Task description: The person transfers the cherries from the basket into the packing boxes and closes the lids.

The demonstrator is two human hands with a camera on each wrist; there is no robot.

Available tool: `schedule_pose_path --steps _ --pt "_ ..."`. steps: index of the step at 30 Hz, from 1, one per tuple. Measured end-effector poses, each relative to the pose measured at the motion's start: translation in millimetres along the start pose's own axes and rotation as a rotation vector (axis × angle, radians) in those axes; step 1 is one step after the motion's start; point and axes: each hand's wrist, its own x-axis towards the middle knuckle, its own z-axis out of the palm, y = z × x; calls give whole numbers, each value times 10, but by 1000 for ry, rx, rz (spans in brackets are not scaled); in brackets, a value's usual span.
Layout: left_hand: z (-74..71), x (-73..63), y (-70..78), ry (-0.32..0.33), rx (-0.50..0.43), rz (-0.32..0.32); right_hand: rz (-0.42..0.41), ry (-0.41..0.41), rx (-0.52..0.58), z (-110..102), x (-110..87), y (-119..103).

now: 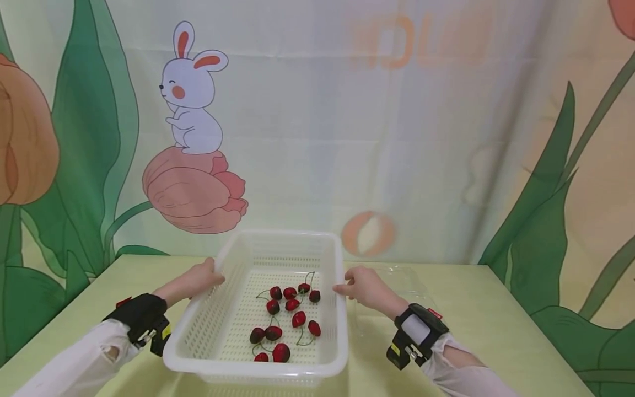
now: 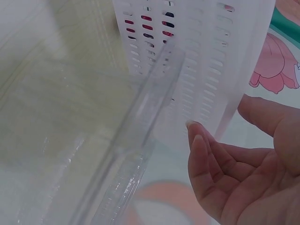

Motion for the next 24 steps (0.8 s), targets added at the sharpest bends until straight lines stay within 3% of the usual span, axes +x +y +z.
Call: schedule_pose_path --steps 5,13,24 --pt "24 15 -34 42 28 58 -4 2 -13 -10 -6 -1" --pt "59 -43 32 63 -3 1 -1 -1 -19 -8 8 4" --pt "81 -50 47 87 -1 3 -8 -4 -36 -17 27 12"
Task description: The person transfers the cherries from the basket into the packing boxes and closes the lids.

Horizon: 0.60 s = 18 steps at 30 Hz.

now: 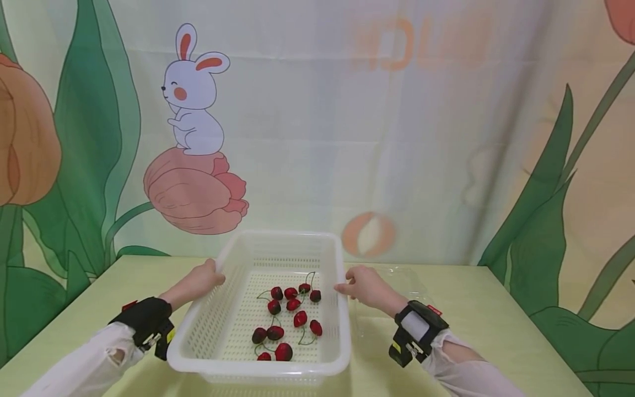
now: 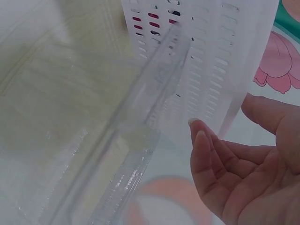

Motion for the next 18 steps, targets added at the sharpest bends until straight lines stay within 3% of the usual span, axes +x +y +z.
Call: schedule_pose_path --steps 6,12,18 --pt "10 -9 29 10 30 17 5 32 -17 -131 31 -53" --pt "-24 -35 47 1 89 30 -6 64 -15 -329 241 -351" --pt "-41 -49 51 0 148 33 46 30 46 -207 483 -547"
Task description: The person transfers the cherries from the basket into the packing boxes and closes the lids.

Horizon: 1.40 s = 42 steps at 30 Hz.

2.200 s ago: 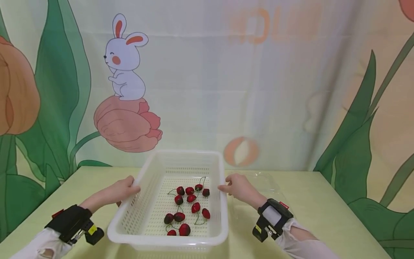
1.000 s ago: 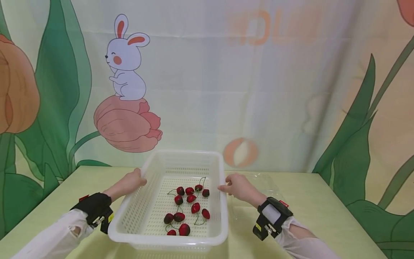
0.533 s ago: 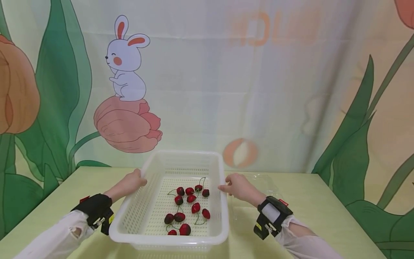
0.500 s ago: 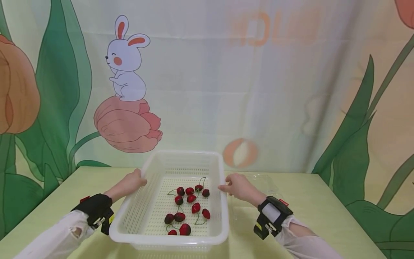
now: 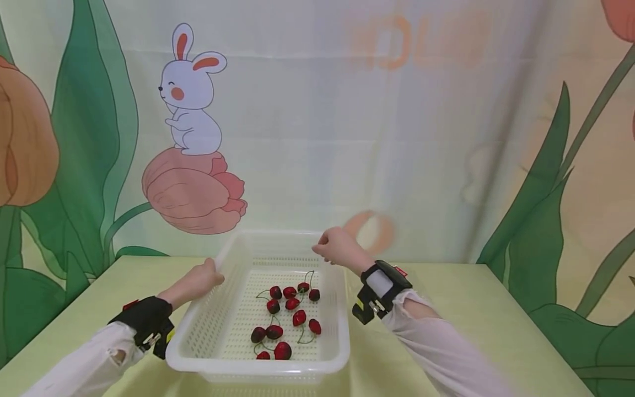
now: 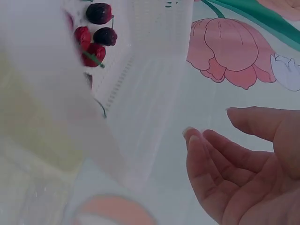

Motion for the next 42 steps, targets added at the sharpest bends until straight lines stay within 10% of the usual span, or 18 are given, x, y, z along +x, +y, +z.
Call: schedule_pose_path --steps 19,31,42 --pt "10 -5 -78 30 18 -5 242 35 50 654 517 152" --pt "13 19 -28 48 41 17 143 -45 -24 1208 1264 1315" --pt "18 14 -55 59 40 5 78 48 -86 1239 1216 1193"
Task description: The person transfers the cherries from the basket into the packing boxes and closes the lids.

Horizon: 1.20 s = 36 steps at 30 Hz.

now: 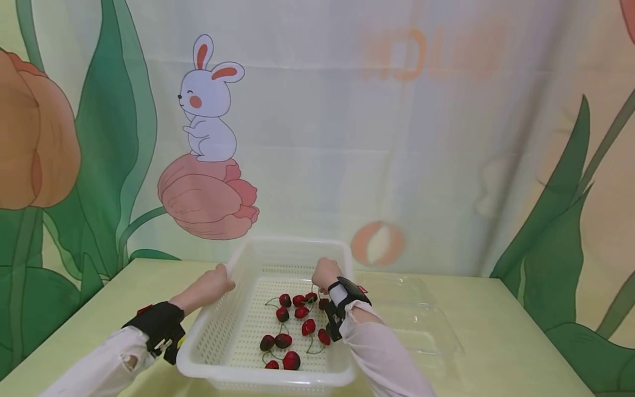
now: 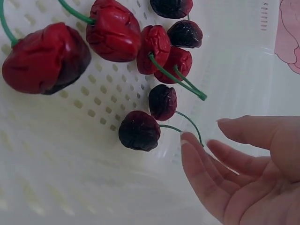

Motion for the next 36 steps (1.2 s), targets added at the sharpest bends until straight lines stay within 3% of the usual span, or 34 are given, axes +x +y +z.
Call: schedule_pose_path --steps 4,5,8,9,11,15,16,18,21,36 --pt "-7 -7 7 4 19 6 -86 53 -42 274 309 403" --pt "-9 -7 8 4 21 4 -74 52 -50 313 366 459" --pt "-7 -2 3 1 10 -9 -29 31 -74 348 417 493" --pt "-7 0 2 0 2 -13 -67 47 -66 328 399 474" --pt "-3 9 -5 -1 -8 -18 -19 32 -70 166 195 199" --pt "-3 18 -13 2 -5 -15 -32 80 -81 -223 -398 -478" --pt "-3 18 -17 3 -3 -14 1 70 -82 -339 -575 -682" --pt "-4 14 -15 4 0 -9 -25 80 -68 -415 -717 -802" --pt "-5 1 -8 6 -7 -11 -22 65 -58 -446 -772 -854" --pt "13 21 -19 16 -5 -17 35 74 -26 -373 -677 -822"
